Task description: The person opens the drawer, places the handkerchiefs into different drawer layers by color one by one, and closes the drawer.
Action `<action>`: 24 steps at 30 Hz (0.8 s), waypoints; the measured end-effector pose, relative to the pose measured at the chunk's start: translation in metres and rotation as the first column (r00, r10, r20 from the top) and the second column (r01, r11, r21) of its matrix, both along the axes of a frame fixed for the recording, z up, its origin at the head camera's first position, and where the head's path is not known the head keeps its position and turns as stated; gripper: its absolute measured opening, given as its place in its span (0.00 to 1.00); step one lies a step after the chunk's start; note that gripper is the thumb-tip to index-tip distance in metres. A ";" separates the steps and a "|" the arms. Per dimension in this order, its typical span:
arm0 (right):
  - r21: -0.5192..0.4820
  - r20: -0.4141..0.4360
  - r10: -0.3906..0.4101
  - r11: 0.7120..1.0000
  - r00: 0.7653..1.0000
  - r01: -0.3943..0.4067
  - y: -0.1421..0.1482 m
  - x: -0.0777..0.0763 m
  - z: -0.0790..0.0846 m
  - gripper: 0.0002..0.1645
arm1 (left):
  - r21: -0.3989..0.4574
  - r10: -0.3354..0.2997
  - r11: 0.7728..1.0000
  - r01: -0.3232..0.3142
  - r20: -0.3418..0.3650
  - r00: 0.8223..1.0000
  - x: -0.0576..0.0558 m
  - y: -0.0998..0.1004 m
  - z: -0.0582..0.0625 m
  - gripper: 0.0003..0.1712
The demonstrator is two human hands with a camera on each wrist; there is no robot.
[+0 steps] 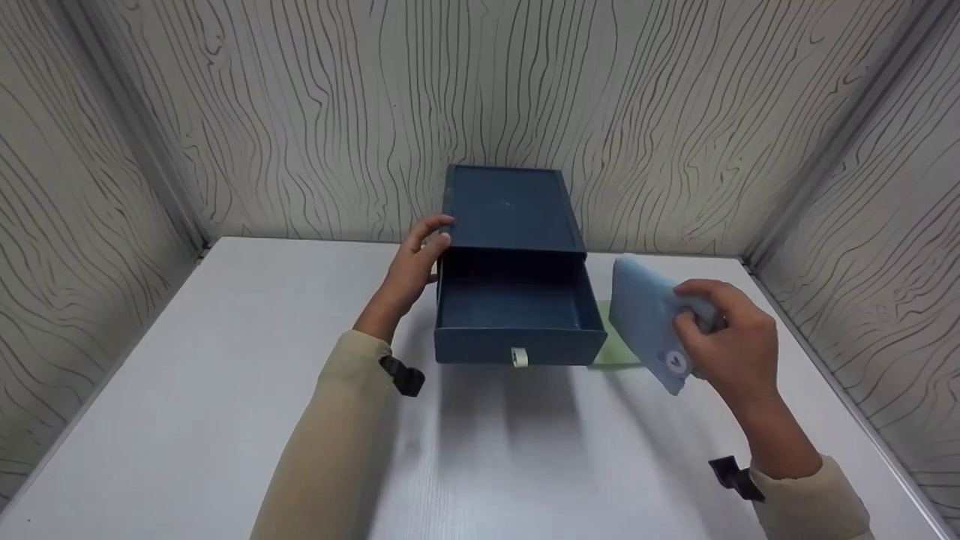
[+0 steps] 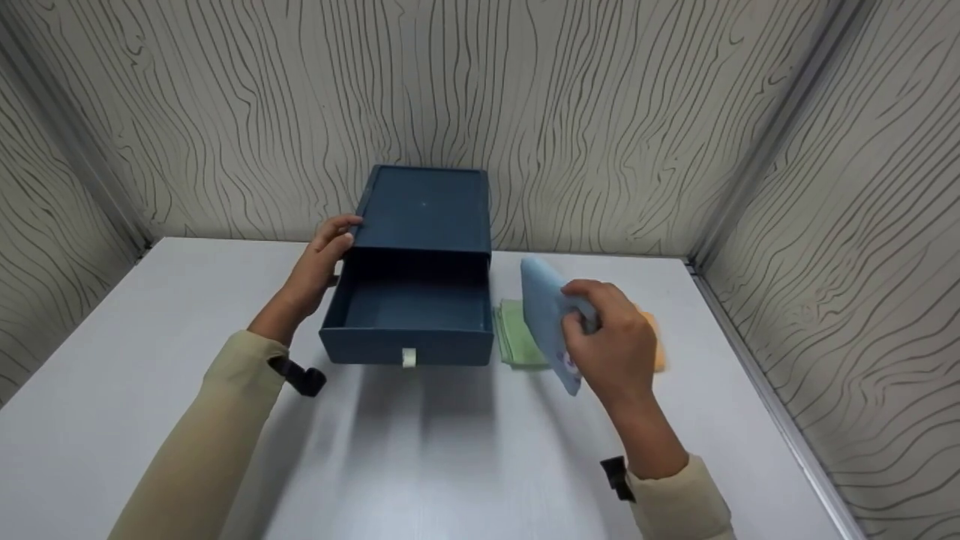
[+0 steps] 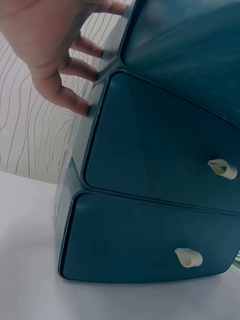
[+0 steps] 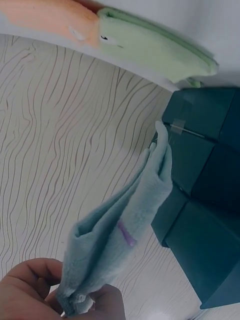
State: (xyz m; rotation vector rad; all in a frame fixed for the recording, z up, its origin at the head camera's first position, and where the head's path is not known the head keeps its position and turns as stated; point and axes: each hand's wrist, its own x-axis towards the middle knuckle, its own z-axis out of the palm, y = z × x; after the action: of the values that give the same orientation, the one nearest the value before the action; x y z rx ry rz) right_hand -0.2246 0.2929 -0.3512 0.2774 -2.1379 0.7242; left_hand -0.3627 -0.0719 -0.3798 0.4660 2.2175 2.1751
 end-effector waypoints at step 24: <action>-0.104 -0.057 0.051 0.993 0.997 -0.056 -0.028 -0.002 0.038 0.16 | 0.050 -0.019 0.999 0.019 0.000 1.000 -0.001 0.002 -0.003 0.23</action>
State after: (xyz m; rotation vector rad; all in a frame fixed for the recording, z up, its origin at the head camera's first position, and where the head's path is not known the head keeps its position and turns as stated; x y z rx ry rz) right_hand -0.2267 0.2650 -0.3133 0.2952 -2.0400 0.8488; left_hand -0.3641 -0.0694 -0.3827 0.4847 2.1532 2.2260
